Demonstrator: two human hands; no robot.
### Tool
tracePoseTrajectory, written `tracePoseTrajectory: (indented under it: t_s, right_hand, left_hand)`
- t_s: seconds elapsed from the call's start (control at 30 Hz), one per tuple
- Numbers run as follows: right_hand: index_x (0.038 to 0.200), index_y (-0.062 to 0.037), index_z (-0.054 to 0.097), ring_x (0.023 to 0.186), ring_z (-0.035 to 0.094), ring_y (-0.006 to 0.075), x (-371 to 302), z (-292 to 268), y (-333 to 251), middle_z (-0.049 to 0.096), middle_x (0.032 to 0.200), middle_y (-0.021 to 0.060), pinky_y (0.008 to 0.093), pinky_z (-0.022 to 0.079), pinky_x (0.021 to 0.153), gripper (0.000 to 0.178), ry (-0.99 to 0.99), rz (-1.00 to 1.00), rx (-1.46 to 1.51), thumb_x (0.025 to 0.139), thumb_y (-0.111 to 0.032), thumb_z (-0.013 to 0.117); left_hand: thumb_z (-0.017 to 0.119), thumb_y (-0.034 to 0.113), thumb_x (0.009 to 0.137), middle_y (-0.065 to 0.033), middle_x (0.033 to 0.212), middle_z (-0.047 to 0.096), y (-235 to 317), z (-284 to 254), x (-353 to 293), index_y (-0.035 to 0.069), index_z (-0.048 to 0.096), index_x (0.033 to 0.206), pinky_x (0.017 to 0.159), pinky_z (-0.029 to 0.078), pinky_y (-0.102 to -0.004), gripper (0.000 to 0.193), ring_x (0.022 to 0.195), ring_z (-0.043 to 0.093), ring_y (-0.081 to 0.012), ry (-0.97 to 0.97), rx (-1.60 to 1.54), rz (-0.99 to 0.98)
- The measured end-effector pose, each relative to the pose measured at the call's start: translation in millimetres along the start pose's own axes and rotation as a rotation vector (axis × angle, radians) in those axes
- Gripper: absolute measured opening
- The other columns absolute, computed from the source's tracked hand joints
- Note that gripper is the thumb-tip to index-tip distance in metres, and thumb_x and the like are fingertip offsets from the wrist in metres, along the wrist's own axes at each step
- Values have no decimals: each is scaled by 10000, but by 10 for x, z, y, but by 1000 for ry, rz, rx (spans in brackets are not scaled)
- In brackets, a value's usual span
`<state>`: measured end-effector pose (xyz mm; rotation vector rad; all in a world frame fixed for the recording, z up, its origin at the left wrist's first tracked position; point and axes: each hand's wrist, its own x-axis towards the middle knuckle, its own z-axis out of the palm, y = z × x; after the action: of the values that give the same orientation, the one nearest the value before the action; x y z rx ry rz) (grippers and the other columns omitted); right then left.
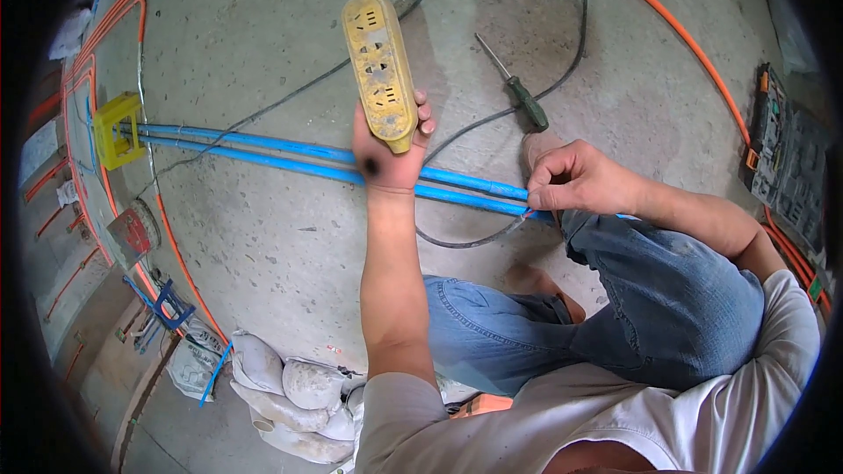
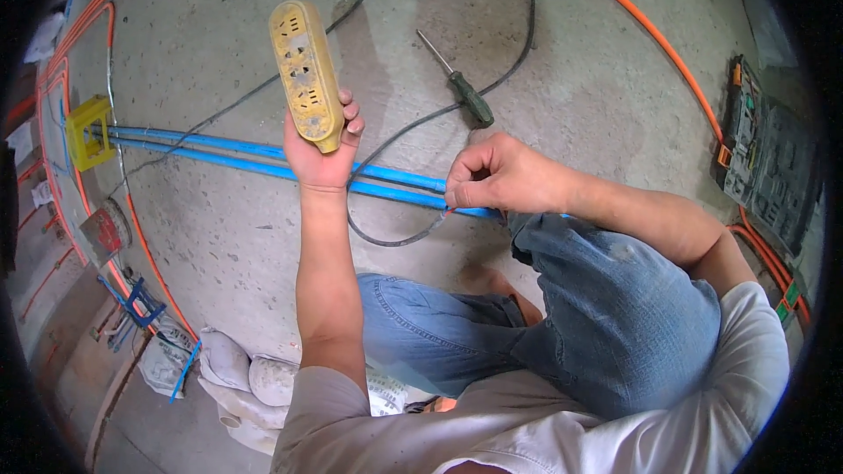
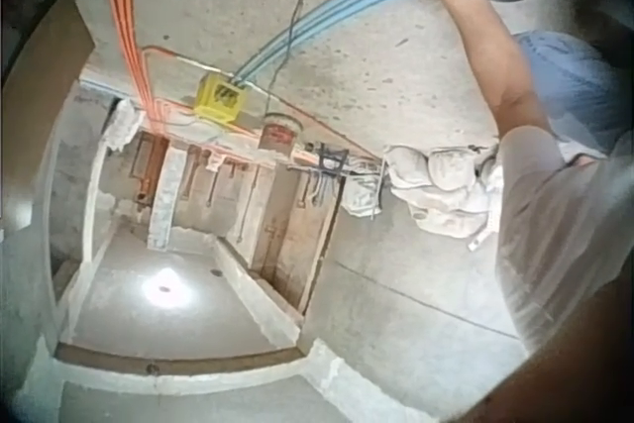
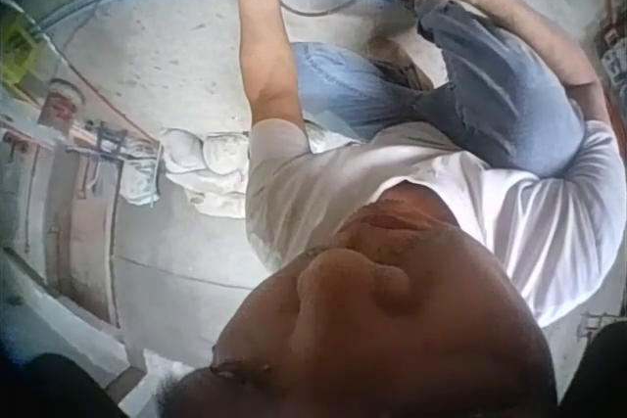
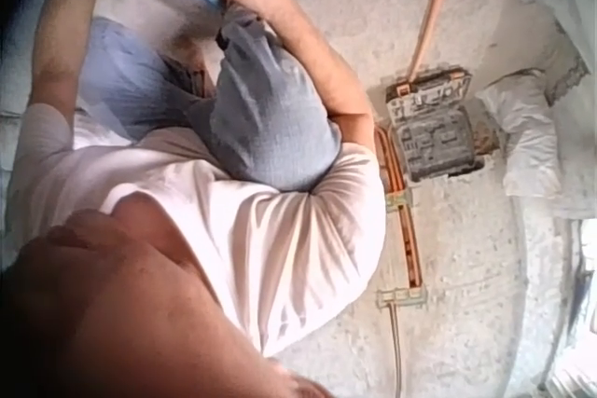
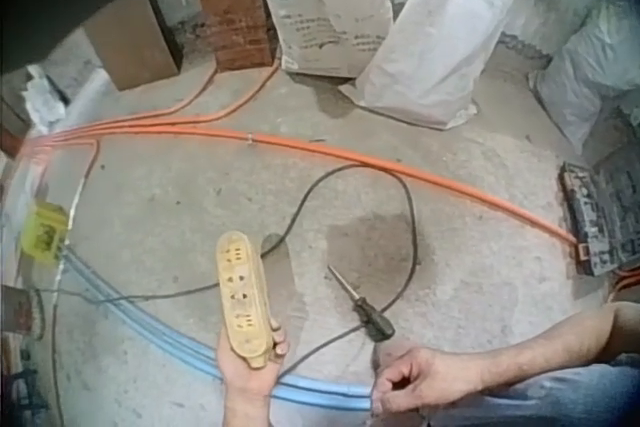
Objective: Repairing and wiring an electrical extension cord socket.
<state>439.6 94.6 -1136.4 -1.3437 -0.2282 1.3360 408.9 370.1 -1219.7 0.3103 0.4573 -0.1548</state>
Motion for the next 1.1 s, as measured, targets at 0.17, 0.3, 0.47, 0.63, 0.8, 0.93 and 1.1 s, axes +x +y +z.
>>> tracePoseTrajectory:
  t_s: [0.17, 0.3, 0.47, 0.63, 0.8, 0.93, 1.1]
  right_hand:
    - [832, -10, 684, 674, 520, 41, 3, -8, 22, 619, 722, -28, 234, 422, 589, 171, -5, -14, -13, 872, -176, 693]
    - [840, -12, 689, 672, 523, 38, -1, -23, 25, 624, 727, -29, 228, 423, 587, 177, -13, 9, -28, 871, -186, 699]
    - [848, -17, 694, 664, 522, 38, -2, -8, 10, 620, 723, -30, 225, 423, 577, 174, -10, 8, 42, 873, -188, 699]
    - [854, -25, 697, 654, 519, 35, -1, -30, 34, 619, 722, -36, 222, 418, 563, 170, -13, 23, 27, 879, -193, 692]
    - [860, -27, 698, 655, 517, 33, 2, -47, 46, 616, 719, -40, 222, 416, 565, 171, -9, 46, 2, 881, -197, 689]
    - [864, -25, 697, 654, 516, 34, -2, -49, 35, 616, 718, -40, 225, 416, 564, 170, 0, 49, 12, 883, -194, 683]
    - [858, -21, 693, 669, 522, 38, 2, -53, 17, 619, 728, -36, 224, 421, 582, 173, -3, 24, 24, 882, -192, 681]
  left_hand:
    - [362, 472, 957, -166, 973, 517, -27, 42, -30, 40, 483, 1219, 661, 445, -373, 520, 800, 498, -269, 18, 33, 6]
    - [287, 576, 961, -155, 927, 560, -68, 120, -75, 37, 488, 1219, 671, 450, -361, 630, 759, 530, -243, 39, 52, 30]
    - [315, 636, 935, -153, 942, 557, -74, 136, -70, 39, 466, 1265, 686, 448, -363, 698, 760, 526, -239, 15, 88, 34]
    - [341, 647, 923, -154, 953, 558, -84, 145, -63, 39, 460, 1279, 687, 449, -362, 714, 764, 526, -240, -6, 92, 25]
    - [426, 666, 889, -148, 967, 538, -102, 169, -56, 71, 460, 1261, 677, 426, -357, 702, 782, 497, -242, 7, 139, 23]
    - [504, 662, 857, -149, 982, 545, -114, 102, -36, 77, 456, 1274, 684, 434, -356, 719, 795, 506, -239, -37, 112, 18]
    - [633, 588, 812, -158, 1019, 558, -106, -13, 13, 75, 463, 1276, 657, 457, -361, 712, 821, 534, -244, -118, 149, 33]
